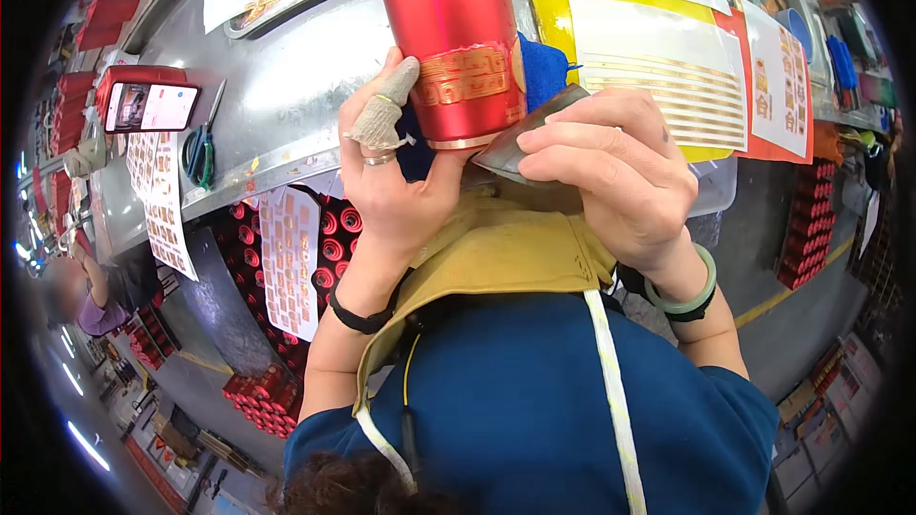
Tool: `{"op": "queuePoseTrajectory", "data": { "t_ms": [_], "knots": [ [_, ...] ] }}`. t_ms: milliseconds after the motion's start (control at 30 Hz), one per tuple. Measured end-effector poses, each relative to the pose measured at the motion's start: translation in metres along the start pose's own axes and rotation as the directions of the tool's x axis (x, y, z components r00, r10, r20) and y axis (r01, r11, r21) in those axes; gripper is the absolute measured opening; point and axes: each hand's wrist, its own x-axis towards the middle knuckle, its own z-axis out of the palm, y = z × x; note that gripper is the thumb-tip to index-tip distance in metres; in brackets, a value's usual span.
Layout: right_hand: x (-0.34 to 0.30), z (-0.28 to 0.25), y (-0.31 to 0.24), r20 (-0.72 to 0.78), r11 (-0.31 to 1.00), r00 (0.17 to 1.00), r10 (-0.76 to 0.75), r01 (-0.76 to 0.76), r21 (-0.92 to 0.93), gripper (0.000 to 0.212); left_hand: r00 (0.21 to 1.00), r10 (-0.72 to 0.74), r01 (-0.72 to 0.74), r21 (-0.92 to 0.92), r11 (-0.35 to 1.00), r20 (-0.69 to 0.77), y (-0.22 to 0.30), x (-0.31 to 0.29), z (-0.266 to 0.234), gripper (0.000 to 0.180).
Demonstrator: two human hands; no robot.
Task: Applying gold decals to red metal containers and using a hand scraper to smooth them.
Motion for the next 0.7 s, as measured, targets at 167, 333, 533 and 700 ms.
{"op": "queuePoseTrajectory", "data": {
  "t_ms": [167, 333, 533, 700],
  "knots": [
    [-0.001, -0.004, 0.000, 0.027, 1.000, 0.999, 0.022, -0.021, -0.019, 0.023, 0.999, -0.014, 0.015, -0.010, 1.000, 0.037, -0.003, -0.006, -0.003, 0.071],
    [0.002, -0.002, 0.001, 0.021, 1.000, 1.000, 0.018, -0.018, -0.002, 0.022, 0.998, -0.016, 0.013, 0.047, 0.999, 0.056, 0.014, 0.012, -0.003, 0.078],
    [0.001, -0.004, 0.006, 0.029, 0.999, 1.000, 0.006, -0.007, 0.035, 0.022, 0.993, 0.110, -0.114, 0.107, 0.988, 0.044, -0.004, 0.006, -0.001, 0.073],
    [0.003, -0.005, 0.006, 0.044, 0.998, 0.999, 0.007, -0.010, 0.062, 0.022, 0.987, -0.036, 0.015, 0.137, 0.990, 0.156, -0.006, -0.011, -0.007, 0.076]
  ]
}}
